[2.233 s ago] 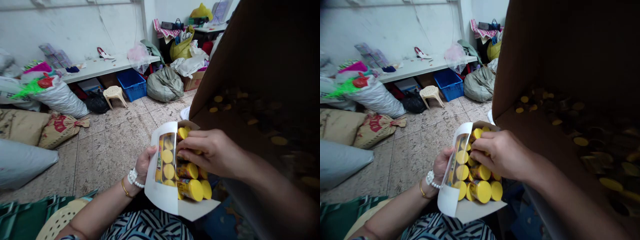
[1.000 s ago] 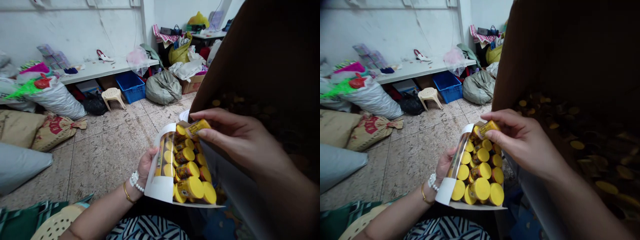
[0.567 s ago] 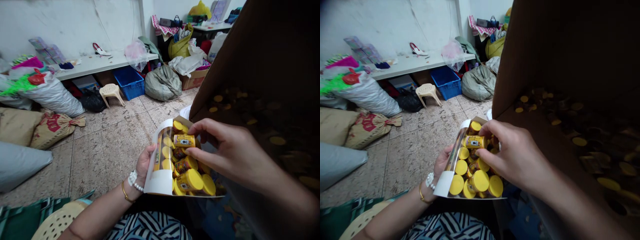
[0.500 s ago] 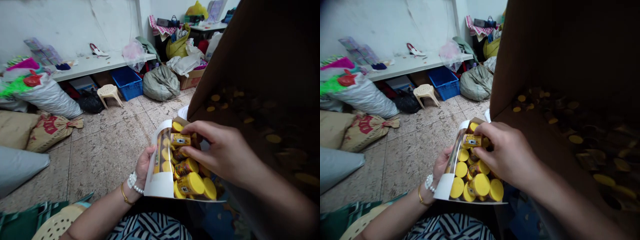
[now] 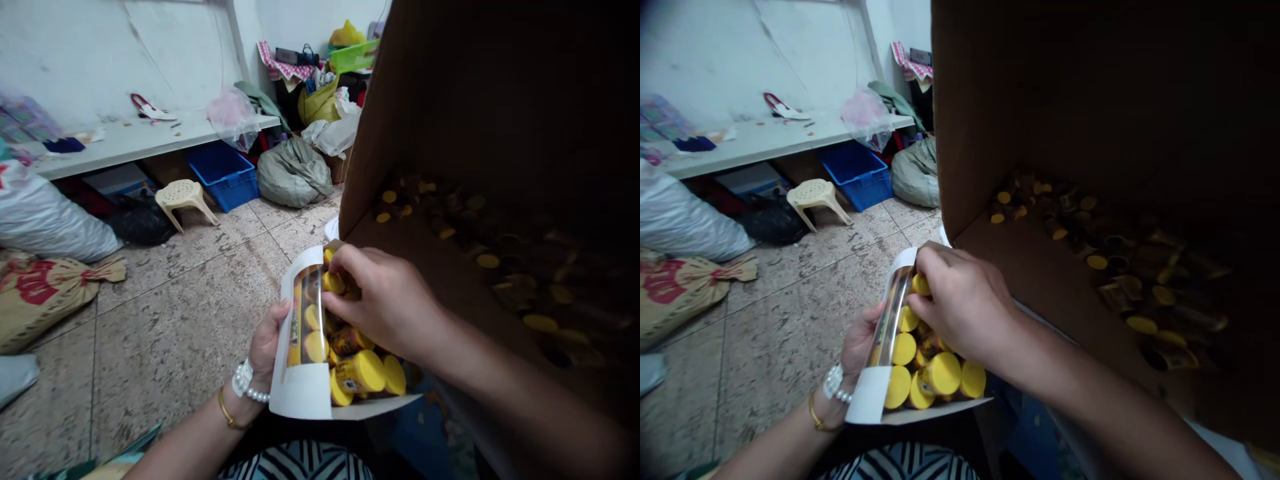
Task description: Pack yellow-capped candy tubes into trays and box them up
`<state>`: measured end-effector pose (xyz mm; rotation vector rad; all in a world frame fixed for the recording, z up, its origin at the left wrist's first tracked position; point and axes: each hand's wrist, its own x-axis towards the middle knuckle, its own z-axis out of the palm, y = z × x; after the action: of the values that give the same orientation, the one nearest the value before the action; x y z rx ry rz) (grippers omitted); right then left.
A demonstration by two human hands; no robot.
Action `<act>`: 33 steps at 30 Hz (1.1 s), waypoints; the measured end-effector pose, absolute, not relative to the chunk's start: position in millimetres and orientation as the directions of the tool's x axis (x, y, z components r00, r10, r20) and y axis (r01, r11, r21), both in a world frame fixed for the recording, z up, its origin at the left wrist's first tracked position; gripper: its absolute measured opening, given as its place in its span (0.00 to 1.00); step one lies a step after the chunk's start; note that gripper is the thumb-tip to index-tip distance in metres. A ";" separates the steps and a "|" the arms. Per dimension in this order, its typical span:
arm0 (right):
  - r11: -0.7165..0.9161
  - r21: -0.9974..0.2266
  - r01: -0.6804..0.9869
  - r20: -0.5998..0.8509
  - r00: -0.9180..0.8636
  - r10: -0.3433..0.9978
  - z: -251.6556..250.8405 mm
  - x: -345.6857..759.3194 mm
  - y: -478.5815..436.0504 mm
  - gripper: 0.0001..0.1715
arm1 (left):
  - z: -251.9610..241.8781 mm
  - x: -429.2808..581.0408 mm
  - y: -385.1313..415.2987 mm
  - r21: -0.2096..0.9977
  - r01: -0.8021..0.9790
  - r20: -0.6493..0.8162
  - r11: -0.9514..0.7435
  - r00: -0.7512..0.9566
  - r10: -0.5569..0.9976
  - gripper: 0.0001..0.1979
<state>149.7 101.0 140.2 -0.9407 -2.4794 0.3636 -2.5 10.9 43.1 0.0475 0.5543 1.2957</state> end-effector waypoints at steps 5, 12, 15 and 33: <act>0.735 -0.314 0.601 0.325 -0.659 0.678 137.0 140.7 104.8 0.09 | 41.2 -6.8 13.9 0.324 -0.905 -0.347 0.278 0.160 0.924 0.20; 0.595 -0.309 0.742 0.341 -0.497 0.798 118.5 182.6 199.9 0.17 | 47.4 -15.5 21.4 0.282 -0.880 -0.032 0.381 0.388 0.921 0.24; 0.490 -0.255 0.833 0.203 -0.450 0.870 88.4 193.7 234.9 0.26 | 51.2 -13.4 23.4 0.294 -0.891 -0.052 0.347 0.348 0.936 0.26; 0.738 -0.618 0.271 0.223 -0.840 0.495 171.2 164.3 126.1 0.12 | 50.8 -2.6 32.3 0.420 -0.866 -0.253 0.272 0.176 0.951 0.19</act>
<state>164.3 126.1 171.2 -0.5896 -2.5643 0.8295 -2.6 32.3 50.8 0.1964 0.5153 1.2980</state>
